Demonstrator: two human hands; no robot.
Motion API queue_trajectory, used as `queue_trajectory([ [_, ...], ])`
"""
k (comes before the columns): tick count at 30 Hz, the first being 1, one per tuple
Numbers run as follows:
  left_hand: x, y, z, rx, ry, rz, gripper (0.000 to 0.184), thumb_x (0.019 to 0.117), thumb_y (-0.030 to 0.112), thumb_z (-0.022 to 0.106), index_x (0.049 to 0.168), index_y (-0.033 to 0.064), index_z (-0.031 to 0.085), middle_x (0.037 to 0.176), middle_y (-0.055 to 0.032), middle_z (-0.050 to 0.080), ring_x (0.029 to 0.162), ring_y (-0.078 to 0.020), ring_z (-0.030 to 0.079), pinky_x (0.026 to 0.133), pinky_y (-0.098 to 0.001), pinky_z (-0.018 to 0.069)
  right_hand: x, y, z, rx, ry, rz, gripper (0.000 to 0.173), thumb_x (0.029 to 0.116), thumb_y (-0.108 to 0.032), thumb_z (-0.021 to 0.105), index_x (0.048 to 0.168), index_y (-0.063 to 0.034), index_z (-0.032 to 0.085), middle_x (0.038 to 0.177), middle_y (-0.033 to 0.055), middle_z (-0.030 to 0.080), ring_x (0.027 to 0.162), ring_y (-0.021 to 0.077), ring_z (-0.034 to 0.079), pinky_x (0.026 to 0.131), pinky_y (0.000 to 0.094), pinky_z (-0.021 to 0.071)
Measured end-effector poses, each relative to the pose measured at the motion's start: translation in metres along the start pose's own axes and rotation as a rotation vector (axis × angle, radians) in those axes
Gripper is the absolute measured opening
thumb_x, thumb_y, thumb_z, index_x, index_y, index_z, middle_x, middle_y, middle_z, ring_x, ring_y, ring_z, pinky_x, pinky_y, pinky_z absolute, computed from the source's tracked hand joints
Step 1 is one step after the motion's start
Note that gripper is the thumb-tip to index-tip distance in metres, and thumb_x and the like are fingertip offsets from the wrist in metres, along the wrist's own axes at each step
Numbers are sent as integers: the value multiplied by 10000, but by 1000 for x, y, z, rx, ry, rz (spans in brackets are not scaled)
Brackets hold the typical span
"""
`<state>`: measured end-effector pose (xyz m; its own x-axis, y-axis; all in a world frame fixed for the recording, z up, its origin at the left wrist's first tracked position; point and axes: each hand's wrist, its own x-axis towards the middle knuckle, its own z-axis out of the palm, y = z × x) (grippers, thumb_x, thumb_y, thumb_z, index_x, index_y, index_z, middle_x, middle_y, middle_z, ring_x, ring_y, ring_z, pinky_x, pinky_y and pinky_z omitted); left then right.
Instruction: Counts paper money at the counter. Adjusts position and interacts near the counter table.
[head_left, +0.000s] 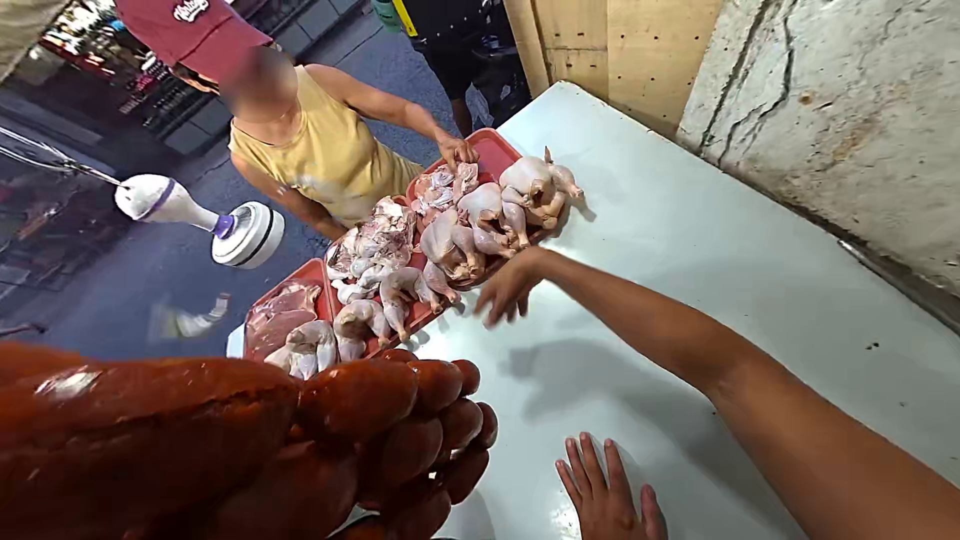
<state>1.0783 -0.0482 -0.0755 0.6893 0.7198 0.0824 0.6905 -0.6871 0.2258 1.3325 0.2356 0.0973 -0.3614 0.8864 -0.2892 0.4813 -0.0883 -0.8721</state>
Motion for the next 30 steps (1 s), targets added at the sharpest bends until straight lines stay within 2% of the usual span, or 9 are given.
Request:
queue_trajectory([
  [2, 0, 1, 0, -8, 15, 0, 662, 971, 580, 450, 1416, 120, 619, 1530, -257, 475, 1458, -502, 360, 1187, -706, 172, -24, 37, -36, -101, 608, 1, 370, 1039, -206, 566, 1326, 24, 594, 1264, 263, 632, 1181, 384, 610, 1010, 575, 472],
  [4, 1, 1, 2, -14, 40, -4, 656, 969, 580, 454, 1415, 130, 624, 1528, -243, 484, 1459, -487, 369, 1185, -704, 185, -68, 100, -83, -54, 1284, 53, 470, 1047, -128, 510, 1440, 124, 463, 1457, 330, 497, 1383, 373, 502, 1180, 479, 393],
  [7, -1, -2, 4, -7, 64, -12, 653, 973, 587, 430, 1418, 153, 627, 1527, -220, 497, 1456, -468, 388, 1186, -701, 196, -163, 146, -72, 446, 1806, 151, 648, 1047, -183, 446, 1624, -20, 201, 1664, 180, 276, 1513, 240, 340, 1226, 390, 333],
  [9, 0, -2, 7, -16, 71, -14, 655, 974, 593, 413, 1428, 168, 619, 1544, -202, 485, 1471, -447, 374, 1192, -693, 190, -214, 143, 7, 586, 1794, 169, 652, 1038, -217, 496, 1623, -82, 242, 1657, 141, 305, 1421, 258, 468, 1096, 457, 483],
  [11, -1, -2, 9, -31, 87, -16, 653, 972, 591, 421, 1434, 172, 614, 1554, -187, 478, 1477, -429, 373, 1199, -681, 187, -251, 125, 113, 600, 1634, 273, 568, 1047, -208, 475, 1565, -22, 330, 1568, 204, 415, 1232, 278, 619, 954, 445, 569],
  [14, -4, -6, 11, -32, 126, -6, 644, 972, 585, 427, 1429, 174, 621, 1556, -178, 479, 1478, -424, 375, 1197, -680, 189, -289, 124, 260, 511, 1481, 447, 415, 1041, -108, 440, 1408, 77, 501, 1258, 259, 619, 930, 252, 677, 805, 423, 576],
  [16, -6, -4, 10, -28, 123, 5, 648, 974, 587, 422, 1419, 163, 627, 1547, -192, 485, 1466, -441, 387, 1191, -688, 198, -308, 131, 321, 311, 1490, 408, 334, 972, 12, 455, 1243, 166, 576, 1123, 277, 644, 897, 241, 681, 800, 384, 593],
  [21, -6, -2, 5, -33, 91, 23, 650, 968, 559, 465, 1414, 115, 627, 1526, -249, 484, 1442, -513, 382, 1163, -725, 209, -296, 138, 337, -68, 1558, 333, 245, 881, 42, 538, 1031, 104, 721, 1134, 298, 671, 1021, 391, 678, 890, 473, 569],
  [30, -4, -7, -6, -55, 16, 31, 642, 979, 537, 466, 1427, 100, 610, 1541, -261, 459, 1451, -519, 358, 1172, -722, 186, -298, 126, 332, -45, 1397, 388, 251, 950, 12, 534, 1108, 89, 713, 1200, 303, 662, 1145, 445, 642, 992, 549, 510],
])
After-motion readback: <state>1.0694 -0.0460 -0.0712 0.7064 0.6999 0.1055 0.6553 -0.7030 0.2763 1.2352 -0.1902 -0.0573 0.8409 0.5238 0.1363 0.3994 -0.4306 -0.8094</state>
